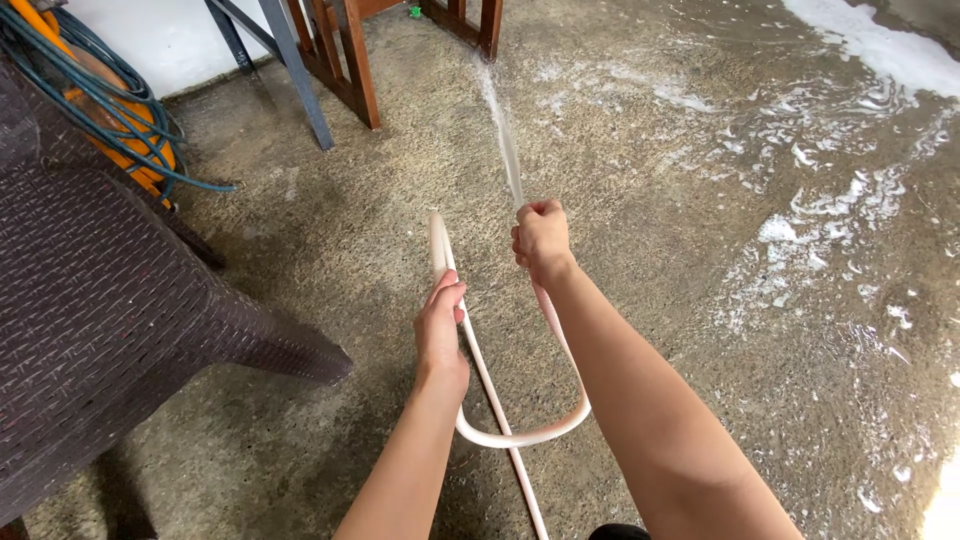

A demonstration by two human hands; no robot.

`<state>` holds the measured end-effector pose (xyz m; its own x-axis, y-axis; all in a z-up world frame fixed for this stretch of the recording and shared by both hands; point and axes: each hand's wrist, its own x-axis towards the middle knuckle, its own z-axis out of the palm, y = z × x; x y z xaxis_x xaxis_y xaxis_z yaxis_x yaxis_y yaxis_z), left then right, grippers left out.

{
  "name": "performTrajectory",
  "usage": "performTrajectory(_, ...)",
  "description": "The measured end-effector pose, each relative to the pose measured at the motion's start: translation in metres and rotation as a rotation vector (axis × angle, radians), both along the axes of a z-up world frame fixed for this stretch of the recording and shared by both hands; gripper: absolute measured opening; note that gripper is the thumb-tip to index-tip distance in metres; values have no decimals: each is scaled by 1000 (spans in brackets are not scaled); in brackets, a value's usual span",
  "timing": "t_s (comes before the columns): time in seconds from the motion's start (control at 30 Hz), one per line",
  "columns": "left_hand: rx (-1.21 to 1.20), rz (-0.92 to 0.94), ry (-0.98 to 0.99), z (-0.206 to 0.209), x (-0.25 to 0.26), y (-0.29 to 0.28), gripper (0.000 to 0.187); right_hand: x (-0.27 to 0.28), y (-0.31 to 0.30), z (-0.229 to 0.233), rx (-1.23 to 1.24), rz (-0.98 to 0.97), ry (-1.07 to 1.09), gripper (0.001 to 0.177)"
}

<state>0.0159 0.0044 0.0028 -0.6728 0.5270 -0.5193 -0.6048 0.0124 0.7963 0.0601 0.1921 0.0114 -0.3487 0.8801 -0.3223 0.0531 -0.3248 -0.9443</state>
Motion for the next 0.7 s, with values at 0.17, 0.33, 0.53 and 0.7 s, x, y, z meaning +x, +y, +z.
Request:
performTrajectory(0.17,-21,-11,-5,0,-6,7,43,13,0,-4,-59,-33,12,19)
performTrajectory(0.33,-55,-64,37,51,-14,-2,35,43,-4,9,-181,-100,101,20)
performTrajectory(0.53,-68,-66,-22,166,-3,-24,32,85,-36,98,-340,-150,102,7)
performTrajectory(0.7,-87,-85,-45,264,16,-56,36,127,-69,185,-388,-155,148,5)
